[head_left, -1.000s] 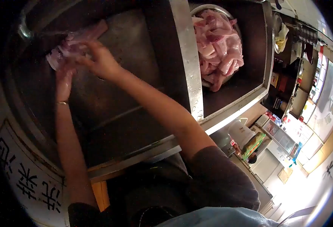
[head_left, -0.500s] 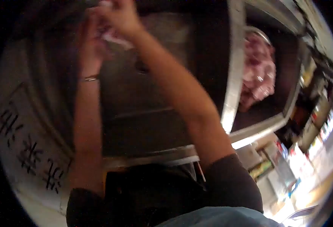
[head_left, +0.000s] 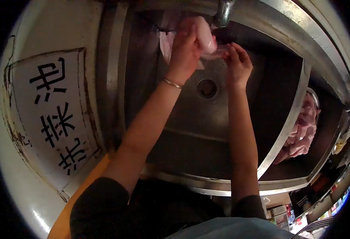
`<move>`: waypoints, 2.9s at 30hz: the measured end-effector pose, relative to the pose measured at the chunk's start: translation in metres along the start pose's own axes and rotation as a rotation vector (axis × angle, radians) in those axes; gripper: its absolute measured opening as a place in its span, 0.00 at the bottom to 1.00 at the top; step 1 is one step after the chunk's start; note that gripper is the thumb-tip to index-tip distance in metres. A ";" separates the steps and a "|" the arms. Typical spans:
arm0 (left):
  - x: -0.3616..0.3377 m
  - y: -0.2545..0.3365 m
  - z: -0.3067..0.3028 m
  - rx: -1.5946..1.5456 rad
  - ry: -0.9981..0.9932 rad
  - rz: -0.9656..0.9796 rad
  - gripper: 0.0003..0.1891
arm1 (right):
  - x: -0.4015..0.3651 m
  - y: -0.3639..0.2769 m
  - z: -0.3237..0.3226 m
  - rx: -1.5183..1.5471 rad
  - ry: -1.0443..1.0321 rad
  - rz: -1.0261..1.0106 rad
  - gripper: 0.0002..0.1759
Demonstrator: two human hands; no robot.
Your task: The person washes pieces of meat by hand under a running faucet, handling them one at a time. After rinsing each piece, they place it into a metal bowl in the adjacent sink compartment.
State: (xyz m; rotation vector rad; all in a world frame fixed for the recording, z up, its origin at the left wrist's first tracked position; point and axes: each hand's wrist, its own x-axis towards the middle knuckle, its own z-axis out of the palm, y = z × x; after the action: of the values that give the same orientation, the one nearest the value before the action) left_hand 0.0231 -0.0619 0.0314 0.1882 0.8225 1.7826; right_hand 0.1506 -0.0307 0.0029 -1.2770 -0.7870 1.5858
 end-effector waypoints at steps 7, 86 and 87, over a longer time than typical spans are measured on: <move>0.015 -0.030 -0.029 0.896 -0.084 0.161 0.18 | 0.006 -0.016 0.050 -0.158 -0.348 -0.373 0.13; 0.000 0.018 -0.005 0.313 -0.051 -0.228 0.11 | 0.020 -0.045 0.046 -0.760 -0.380 -0.568 0.07; -0.001 0.021 -0.005 0.180 -0.078 -0.260 0.10 | 0.021 -0.037 0.047 -0.758 -0.379 -0.567 0.07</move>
State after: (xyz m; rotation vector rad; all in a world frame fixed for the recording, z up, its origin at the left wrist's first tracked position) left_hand 0.0045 -0.0680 0.0412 0.2558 0.9084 1.4505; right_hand 0.1144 0.0052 0.0401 -1.0892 -1.9274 1.0862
